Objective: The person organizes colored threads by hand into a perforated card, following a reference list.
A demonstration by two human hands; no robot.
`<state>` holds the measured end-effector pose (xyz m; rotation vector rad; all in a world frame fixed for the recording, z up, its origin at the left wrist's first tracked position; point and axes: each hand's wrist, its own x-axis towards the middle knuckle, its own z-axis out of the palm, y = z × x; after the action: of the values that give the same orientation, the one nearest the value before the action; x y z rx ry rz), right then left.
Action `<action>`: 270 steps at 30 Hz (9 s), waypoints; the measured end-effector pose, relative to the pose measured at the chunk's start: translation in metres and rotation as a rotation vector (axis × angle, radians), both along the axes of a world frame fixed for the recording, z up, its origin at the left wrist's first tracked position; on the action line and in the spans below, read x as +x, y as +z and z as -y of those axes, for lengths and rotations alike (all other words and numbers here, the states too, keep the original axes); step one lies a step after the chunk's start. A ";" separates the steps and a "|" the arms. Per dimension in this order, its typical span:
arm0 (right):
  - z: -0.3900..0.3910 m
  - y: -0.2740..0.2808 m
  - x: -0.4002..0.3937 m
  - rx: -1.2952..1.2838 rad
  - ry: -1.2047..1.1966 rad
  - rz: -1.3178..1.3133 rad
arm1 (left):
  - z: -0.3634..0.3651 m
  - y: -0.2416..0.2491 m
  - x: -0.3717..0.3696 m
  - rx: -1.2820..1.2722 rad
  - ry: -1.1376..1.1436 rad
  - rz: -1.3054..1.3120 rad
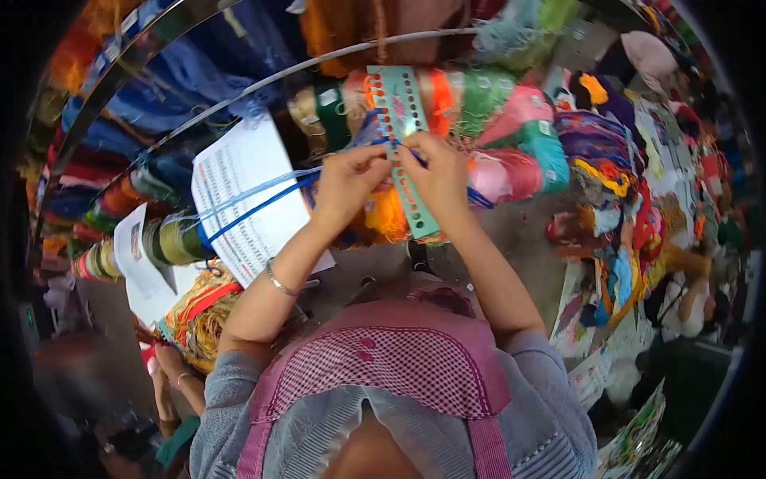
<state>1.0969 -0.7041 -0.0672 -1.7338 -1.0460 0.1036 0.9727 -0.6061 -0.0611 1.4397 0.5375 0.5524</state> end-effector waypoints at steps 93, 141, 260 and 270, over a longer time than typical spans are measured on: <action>-0.106 0.107 -0.114 0.059 0.615 0.632 | -0.206 0.129 -0.182 0.473 0.289 0.319; -0.188 0.159 -0.143 0.144 0.874 -0.755 | -0.164 0.137 -0.163 0.111 0.459 0.274; -0.015 0.011 -0.021 -0.109 0.068 0.087 | -0.213 0.085 -0.299 1.186 1.108 -0.513; -0.031 0.048 -0.064 -0.052 0.133 0.186 | -0.256 0.144 -0.212 1.077 1.325 -0.439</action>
<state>1.0326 -0.6736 -0.0190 -1.7444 -1.3057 0.0540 0.7611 -0.3497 0.0830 2.0853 1.7616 1.7721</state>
